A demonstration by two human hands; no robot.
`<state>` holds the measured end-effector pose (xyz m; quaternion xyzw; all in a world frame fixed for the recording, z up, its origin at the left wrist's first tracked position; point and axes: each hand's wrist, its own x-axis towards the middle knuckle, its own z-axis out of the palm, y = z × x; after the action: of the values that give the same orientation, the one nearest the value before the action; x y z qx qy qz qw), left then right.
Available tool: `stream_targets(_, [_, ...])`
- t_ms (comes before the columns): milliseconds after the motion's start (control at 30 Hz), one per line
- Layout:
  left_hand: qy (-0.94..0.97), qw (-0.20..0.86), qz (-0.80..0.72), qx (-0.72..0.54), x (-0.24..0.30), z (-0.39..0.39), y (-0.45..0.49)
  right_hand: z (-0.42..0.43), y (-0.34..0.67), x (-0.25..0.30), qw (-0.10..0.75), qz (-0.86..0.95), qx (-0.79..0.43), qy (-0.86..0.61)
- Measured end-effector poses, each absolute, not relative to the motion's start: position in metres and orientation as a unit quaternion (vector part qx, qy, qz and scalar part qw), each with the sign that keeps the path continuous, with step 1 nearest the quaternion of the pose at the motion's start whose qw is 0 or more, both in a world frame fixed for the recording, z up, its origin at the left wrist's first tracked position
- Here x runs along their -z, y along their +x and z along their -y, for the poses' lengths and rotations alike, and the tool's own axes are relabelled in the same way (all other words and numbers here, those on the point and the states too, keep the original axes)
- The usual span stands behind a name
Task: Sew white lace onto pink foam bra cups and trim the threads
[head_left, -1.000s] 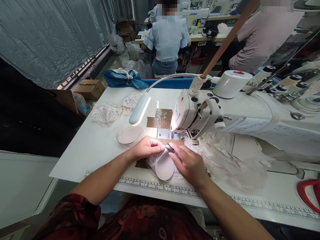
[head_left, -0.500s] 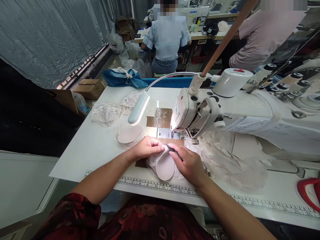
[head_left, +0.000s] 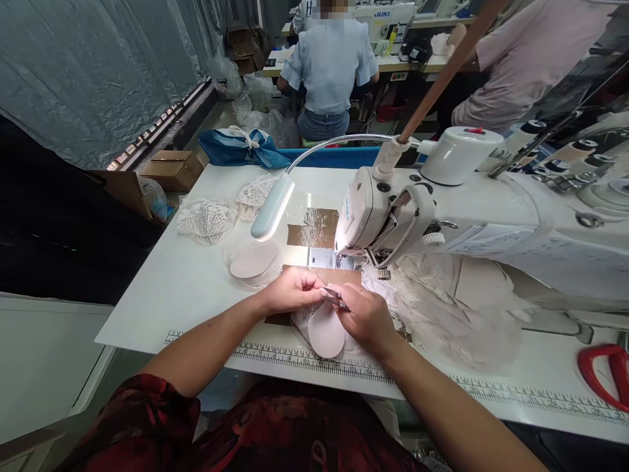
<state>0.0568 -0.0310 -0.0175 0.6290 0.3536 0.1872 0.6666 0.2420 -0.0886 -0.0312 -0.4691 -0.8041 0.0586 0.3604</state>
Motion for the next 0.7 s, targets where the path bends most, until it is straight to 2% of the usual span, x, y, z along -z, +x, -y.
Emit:
stream_targets(67, [0.629, 0.667, -0.359, -0.176, 0.018, 0.032, 0.058, 0.088, 0.242, 0.032, 0.342, 0.818, -0.029, -0.462])
stream_targets(167, [0.638, 0.659, -0.356, -0.177, 0.017, 0.033, 0.058, 0.086, 0.244, 0.029, 0.344, 0.807, -0.057, -0.476])
stream_targets(333, [0.654, 0.629, -0.382, -0.177, 0.013, 0.030, 0.055, 0.091, 0.252, 0.017, 0.407, 0.732, -0.119, -0.533])
stream_targets(467, [0.663, 0.633, -0.371, -0.150, 0.011, 0.027, 0.050, 0.097, 0.257, 0.011, 0.468, 0.728, -0.153, -0.478])
stream_targets(533, [0.670, 0.638, -0.354, -0.136, 0.010, 0.026, 0.048, 0.097, 0.254, 0.014, 0.426, 0.781, -0.191, -0.416])
stream_targets(600, [0.681, 0.634, -0.338, -0.140, 0.009, 0.025, 0.047, 0.094, 0.250, 0.020, 0.332, 0.848, -0.213, -0.354])
stream_targets(700, [0.663, 0.666, -0.306, -0.152, 0.010, 0.024, 0.045, 0.090, 0.243, 0.031, 0.229, 0.893, -0.188, -0.339])
